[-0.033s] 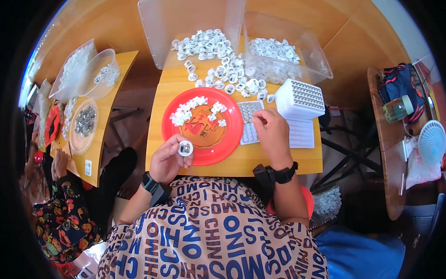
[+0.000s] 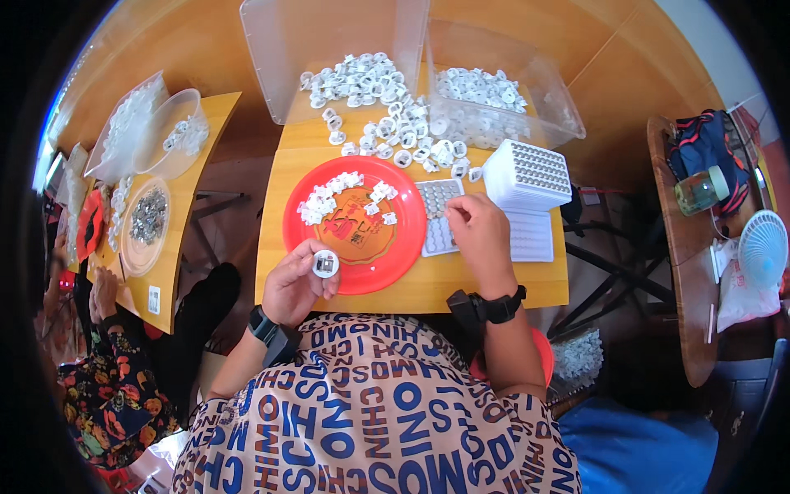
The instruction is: Assembling small white plastic parts with grey internal components on a table.
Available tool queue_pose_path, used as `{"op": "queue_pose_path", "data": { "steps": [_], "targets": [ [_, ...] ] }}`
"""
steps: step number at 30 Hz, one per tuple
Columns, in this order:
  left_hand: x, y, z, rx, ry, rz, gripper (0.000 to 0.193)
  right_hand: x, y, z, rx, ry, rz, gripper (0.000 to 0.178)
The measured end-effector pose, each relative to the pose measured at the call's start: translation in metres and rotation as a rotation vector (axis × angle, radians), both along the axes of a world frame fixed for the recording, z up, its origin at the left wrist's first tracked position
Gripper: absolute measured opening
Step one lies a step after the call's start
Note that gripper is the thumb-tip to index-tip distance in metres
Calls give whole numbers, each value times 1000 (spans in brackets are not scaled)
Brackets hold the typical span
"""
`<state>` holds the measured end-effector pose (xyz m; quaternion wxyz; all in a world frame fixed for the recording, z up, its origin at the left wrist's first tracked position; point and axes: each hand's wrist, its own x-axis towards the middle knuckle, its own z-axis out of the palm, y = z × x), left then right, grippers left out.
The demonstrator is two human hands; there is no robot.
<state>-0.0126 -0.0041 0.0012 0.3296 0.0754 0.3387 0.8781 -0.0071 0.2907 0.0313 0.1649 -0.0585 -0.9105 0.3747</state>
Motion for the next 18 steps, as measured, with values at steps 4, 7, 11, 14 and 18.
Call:
{"op": "queue_pose_path", "data": {
  "steps": [4, 7, 11, 14, 18],
  "targets": [
    [-2, 3, 0, 11, 2, -23, 27, -3, 4, -13, 56, -51, 25, 10],
    [-1, 6, 0, 16, -9, -26, 28, -9, -4, -20, 132, -56, 49, 10],
    [0, 5, -1, 8, -19, -17, 28, -13, -5, -24, 294, -48, 77, 14],
    [0, 5, -1, 10, -28, -14, 28, -13, -6, -24, 351, -48, 84, 11],
    [0, 5, -2, 7, -30, -20, 27, -14, -3, -30, 374, 3, 80, 9]
  ]
}}
